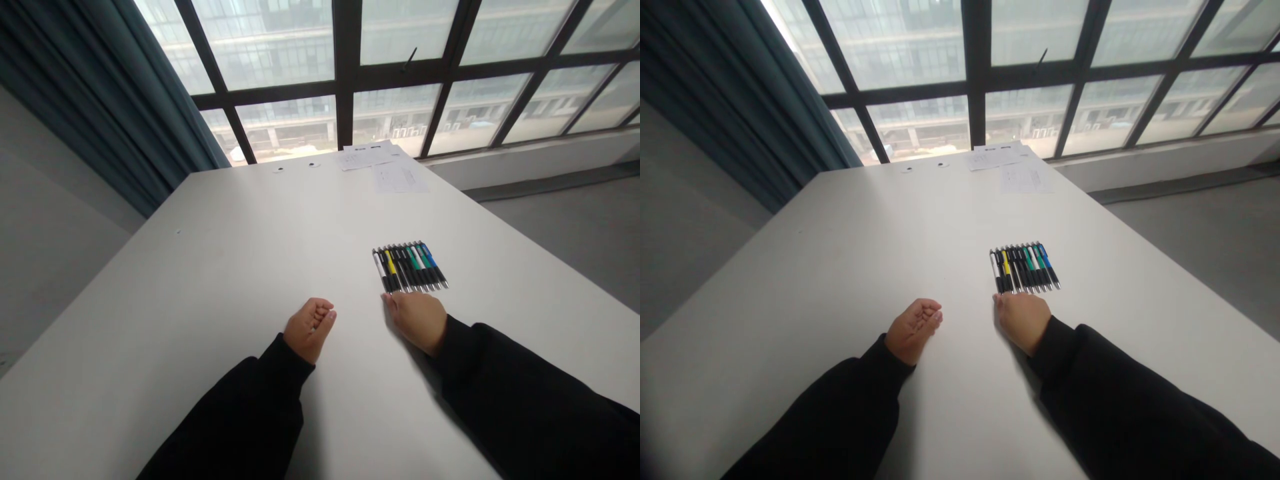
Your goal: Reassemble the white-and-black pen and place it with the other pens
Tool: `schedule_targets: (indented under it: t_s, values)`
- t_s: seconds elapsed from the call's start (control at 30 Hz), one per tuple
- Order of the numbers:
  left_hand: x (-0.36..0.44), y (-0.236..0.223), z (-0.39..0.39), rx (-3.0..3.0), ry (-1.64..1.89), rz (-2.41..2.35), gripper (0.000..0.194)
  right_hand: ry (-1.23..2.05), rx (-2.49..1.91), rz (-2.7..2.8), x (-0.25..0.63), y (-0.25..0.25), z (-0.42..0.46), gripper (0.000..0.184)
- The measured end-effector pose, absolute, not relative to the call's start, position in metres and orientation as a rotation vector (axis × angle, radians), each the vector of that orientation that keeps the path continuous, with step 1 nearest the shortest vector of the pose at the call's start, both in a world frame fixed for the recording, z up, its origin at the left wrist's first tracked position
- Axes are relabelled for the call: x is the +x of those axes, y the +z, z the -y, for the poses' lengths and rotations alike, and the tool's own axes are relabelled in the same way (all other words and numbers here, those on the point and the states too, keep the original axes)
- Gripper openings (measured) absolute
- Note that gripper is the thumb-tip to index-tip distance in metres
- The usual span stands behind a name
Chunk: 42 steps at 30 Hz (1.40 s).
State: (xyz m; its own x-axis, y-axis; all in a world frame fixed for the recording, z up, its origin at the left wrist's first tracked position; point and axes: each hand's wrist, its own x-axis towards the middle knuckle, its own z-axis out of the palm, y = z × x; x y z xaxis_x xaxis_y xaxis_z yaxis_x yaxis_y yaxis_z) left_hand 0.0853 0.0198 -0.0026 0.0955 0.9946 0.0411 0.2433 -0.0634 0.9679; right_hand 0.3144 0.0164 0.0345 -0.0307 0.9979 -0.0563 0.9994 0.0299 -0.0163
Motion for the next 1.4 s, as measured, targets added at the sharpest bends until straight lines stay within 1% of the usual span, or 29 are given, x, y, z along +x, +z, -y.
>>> schedule_targets:
  t_s: [0.53,0.6,0.73,0.8,1.4]
  values:
    - [0.084,0.008,-0.017,1.655,1.020,-1.304,0.014,0.007,2.143,-2.273,0.316,0.030,-0.015,0.048]
    - [0.083,0.008,-0.018,1.695,0.995,-1.298,0.013,-0.007,2.063,-2.360,0.315,0.032,-0.012,0.048]
    - [0.080,0.009,-0.022,1.774,0.931,-1.272,0.012,-0.075,1.693,-2.696,0.314,0.033,-0.005,0.049]
    - [0.079,0.009,-0.023,1.805,0.908,-1.263,0.013,-0.062,1.629,-2.757,0.313,0.033,-0.004,0.048]
    - [0.082,0.010,-0.021,1.947,0.883,-1.260,0.012,-0.024,1.629,-2.767,0.313,0.032,-0.004,0.045]
